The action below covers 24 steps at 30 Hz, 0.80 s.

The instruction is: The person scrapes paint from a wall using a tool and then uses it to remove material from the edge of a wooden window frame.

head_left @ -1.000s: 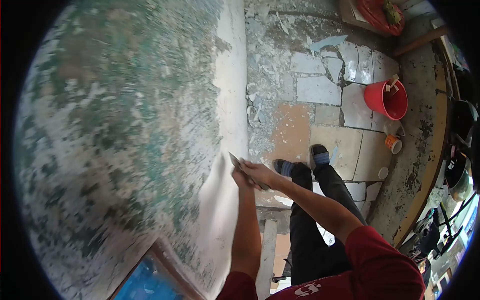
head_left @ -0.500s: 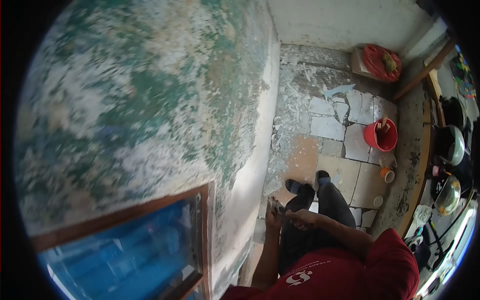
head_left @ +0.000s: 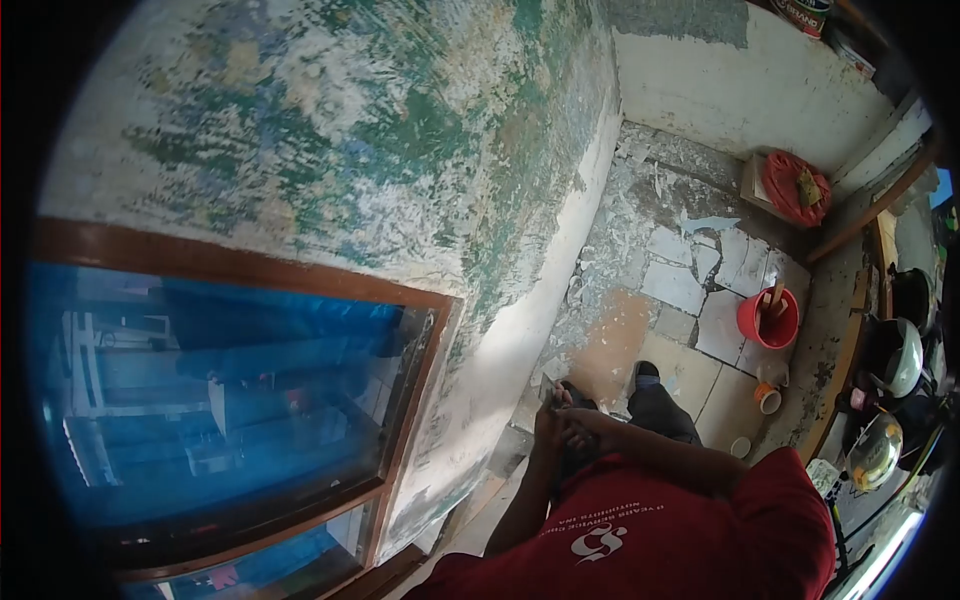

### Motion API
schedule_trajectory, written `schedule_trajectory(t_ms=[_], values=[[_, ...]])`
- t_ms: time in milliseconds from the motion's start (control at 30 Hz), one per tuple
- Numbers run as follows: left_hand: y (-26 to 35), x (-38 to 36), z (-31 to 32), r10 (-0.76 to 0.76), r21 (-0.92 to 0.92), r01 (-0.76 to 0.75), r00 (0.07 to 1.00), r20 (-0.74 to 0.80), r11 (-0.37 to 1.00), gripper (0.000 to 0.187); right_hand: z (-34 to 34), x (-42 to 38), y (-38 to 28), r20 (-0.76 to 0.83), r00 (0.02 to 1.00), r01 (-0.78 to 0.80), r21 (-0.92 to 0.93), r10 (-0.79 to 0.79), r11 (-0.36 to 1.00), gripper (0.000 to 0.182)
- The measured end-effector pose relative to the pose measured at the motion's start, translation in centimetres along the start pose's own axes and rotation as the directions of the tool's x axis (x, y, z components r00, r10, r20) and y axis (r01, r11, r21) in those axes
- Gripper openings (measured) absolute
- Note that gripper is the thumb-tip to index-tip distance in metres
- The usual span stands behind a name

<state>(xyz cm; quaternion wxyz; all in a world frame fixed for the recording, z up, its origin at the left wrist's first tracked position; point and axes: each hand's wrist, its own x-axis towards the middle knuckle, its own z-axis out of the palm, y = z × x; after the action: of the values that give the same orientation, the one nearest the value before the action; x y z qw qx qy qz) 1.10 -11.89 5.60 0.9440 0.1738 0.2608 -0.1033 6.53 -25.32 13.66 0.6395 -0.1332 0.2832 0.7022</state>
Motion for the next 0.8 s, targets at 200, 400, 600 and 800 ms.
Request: schedule_trajectory(t_ms=[200,400,600,800], values=[[3.9,-1.3,0.1,-0.116,-0.223,0.084,0.985,-0.131,0.971,0.013,1.3,3.9,0.7,0.116,0.992,0.029,0.171,-0.049,0.985,0.025],[10.6,-3.5,0.4,0.062,-0.09,-0.087,0.964,-0.258,0.992,0.014,7.0,9.4,1.6,0.106,0.994,0.019,0.196,-0.041,0.98,0.027],[16.4,-3.0,-6.0,-0.143,-0.148,0.205,0.927,0.346,0.968,0.01,11.2,14.2,2.3,-0.018,0.96,0.279,-0.018,-0.28,0.96,0.033],[19.4,0.7,-9.2,-0.229,-0.454,0.303,0.95,0.212,0.838,0.008,12.8,17.1,0.8,-0.112,0.877,0.473,0.019,-0.468,0.881,0.017]])
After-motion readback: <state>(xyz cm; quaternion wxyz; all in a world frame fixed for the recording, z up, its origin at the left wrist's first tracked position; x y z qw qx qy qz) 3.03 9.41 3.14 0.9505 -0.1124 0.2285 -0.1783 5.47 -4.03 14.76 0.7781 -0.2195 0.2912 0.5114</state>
